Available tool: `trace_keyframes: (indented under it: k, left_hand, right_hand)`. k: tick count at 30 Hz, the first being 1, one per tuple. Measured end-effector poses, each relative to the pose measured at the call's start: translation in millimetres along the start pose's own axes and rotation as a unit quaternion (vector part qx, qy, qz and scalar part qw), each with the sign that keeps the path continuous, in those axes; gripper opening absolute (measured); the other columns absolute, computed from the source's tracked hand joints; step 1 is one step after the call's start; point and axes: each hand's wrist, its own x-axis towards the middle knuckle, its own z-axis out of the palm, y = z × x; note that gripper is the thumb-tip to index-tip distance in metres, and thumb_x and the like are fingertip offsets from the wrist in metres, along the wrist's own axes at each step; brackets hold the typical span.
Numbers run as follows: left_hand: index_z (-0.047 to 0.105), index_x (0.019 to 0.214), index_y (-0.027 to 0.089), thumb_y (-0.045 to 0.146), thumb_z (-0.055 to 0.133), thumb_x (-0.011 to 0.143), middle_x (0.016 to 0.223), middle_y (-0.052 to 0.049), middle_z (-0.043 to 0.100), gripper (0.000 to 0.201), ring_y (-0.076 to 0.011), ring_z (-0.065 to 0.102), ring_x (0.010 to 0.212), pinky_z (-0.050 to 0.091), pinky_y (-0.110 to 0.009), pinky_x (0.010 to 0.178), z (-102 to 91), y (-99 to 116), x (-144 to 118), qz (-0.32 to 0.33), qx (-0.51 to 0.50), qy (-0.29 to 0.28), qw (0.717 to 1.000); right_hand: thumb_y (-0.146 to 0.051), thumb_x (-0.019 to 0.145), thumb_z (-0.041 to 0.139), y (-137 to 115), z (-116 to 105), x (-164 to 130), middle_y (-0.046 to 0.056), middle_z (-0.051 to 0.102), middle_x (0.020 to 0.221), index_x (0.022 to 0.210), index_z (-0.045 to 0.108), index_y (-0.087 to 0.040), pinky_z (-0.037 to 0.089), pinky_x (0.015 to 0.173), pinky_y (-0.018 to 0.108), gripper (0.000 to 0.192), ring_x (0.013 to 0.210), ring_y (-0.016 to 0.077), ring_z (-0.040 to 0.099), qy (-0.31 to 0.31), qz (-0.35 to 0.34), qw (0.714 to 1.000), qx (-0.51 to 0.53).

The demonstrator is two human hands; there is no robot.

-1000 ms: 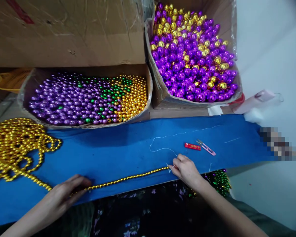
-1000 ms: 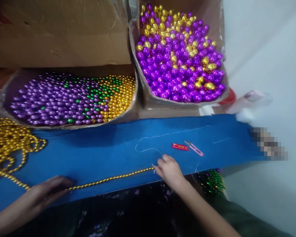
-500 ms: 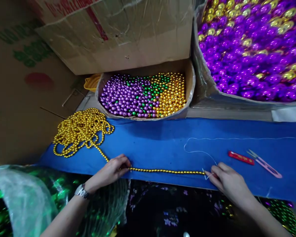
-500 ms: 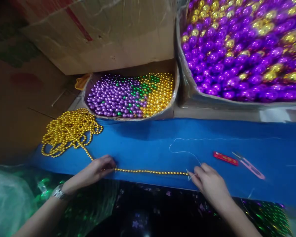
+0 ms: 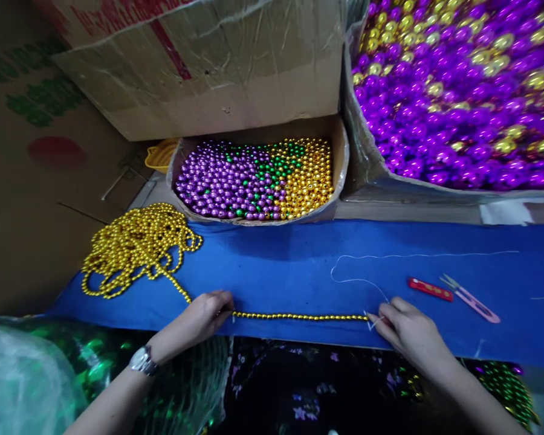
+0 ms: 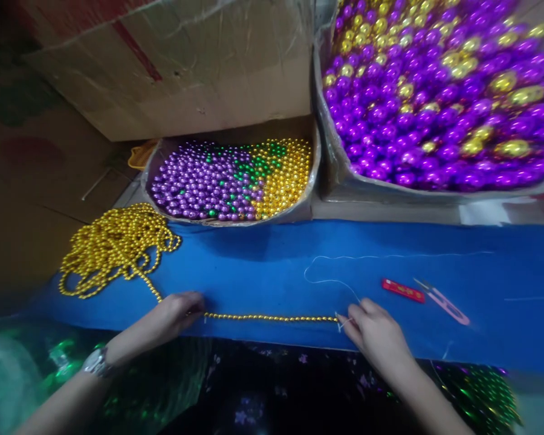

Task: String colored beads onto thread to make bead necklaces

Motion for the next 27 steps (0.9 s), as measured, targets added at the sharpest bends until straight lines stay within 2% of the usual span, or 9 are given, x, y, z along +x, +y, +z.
trace_keyframes:
  k: [3, 5, 9, 12, 19, 27]
  left_hand:
    - [0.054, 0.081, 0.018, 0.016, 0.037, 0.089, 0.076, -0.004, 0.060, 0.019, -0.0164, 0.057, 0.068, 0.041, -0.026, 0.063, -10.0, -4, 14, 0.006, 0.067, 0.003, 0.998]
    - [0.056, 0.082, 0.017, 0.017, 0.036, 0.089, 0.079, -0.006, 0.061, 0.021, -0.0176, 0.058, 0.069, 0.041, -0.027, 0.064, -23.2, -4, 29, 0.015, 0.124, 0.017, 0.992]
    - [0.059, 0.082, 0.015, 0.016, 0.032, 0.089, 0.080, -0.010, 0.061, 0.028, -0.0201, 0.058, 0.074, 0.043, -0.029, 0.068, -55.6, 8, 57, 0.051, 0.217, 0.041, 0.974]
    - [0.058, 0.078, 0.015, 0.014, 0.033, 0.088, 0.078, -0.010, 0.061, 0.027, -0.0204, 0.058, 0.073, 0.043, -0.029, 0.067, -69.9, 16, 72, 0.065, 0.247, 0.050, 0.966]
    - [0.056, 0.076, 0.017, 0.024, 0.041, 0.086, 0.074, -0.008, 0.063, 0.020, -0.0212, 0.061, 0.067, 0.042, -0.028, 0.059, -67.3, 14, 97, 0.036, 0.249, 0.077, 0.965]
    - [0.057, 0.077, 0.016, 0.034, 0.042, 0.088, 0.075, -0.009, 0.065, 0.025, -0.0213, 0.062, 0.068, 0.039, -0.027, 0.057, -63.6, 7, 111, -0.024, 0.184, 0.158, 0.970]
  right_hand:
    - [-0.048, 0.093, 0.036, 2, -13, 19, 0.002, 0.050, 0.069, 0.068, 0.056, -0.020, 0.036, 0.057, 0.024, 0.043, 0.063, 0.0153, 0.055, 0.036, 0.010, 0.999, -0.027]
    - [-0.047, 0.093, 0.038, 7, -25, 38, 0.002, 0.051, 0.071, 0.069, 0.057, -0.020, 0.035, 0.060, 0.024, 0.041, 0.065, 0.0151, 0.055, 0.060, 0.028, 0.997, -0.045]
    - [-0.048, 0.092, 0.042, 23, -43, 77, 0.002, 0.052, 0.073, 0.071, 0.059, -0.020, 0.031, 0.057, 0.024, 0.039, 0.064, 0.0139, 0.053, 0.102, 0.075, 0.990, -0.068]
    - [-0.048, 0.091, 0.043, 31, -45, 97, 0.002, 0.053, 0.075, 0.071, 0.060, -0.021, 0.027, 0.053, 0.023, 0.038, 0.064, 0.0130, 0.053, 0.121, 0.104, 0.985, -0.072]
    - [-0.048, 0.091, 0.043, 37, -39, 119, 0.001, 0.055, 0.082, 0.074, 0.062, -0.022, 0.023, 0.048, 0.021, 0.036, 0.068, 0.0116, 0.055, 0.112, 0.133, 0.982, -0.070]
    - [-0.045, 0.092, 0.042, 43, -44, 127, 0.004, 0.056, 0.096, 0.085, 0.066, -0.024, 0.032, 0.049, 0.021, 0.032, 0.070, 0.0141, 0.060, 0.065, 0.140, 0.987, -0.050]
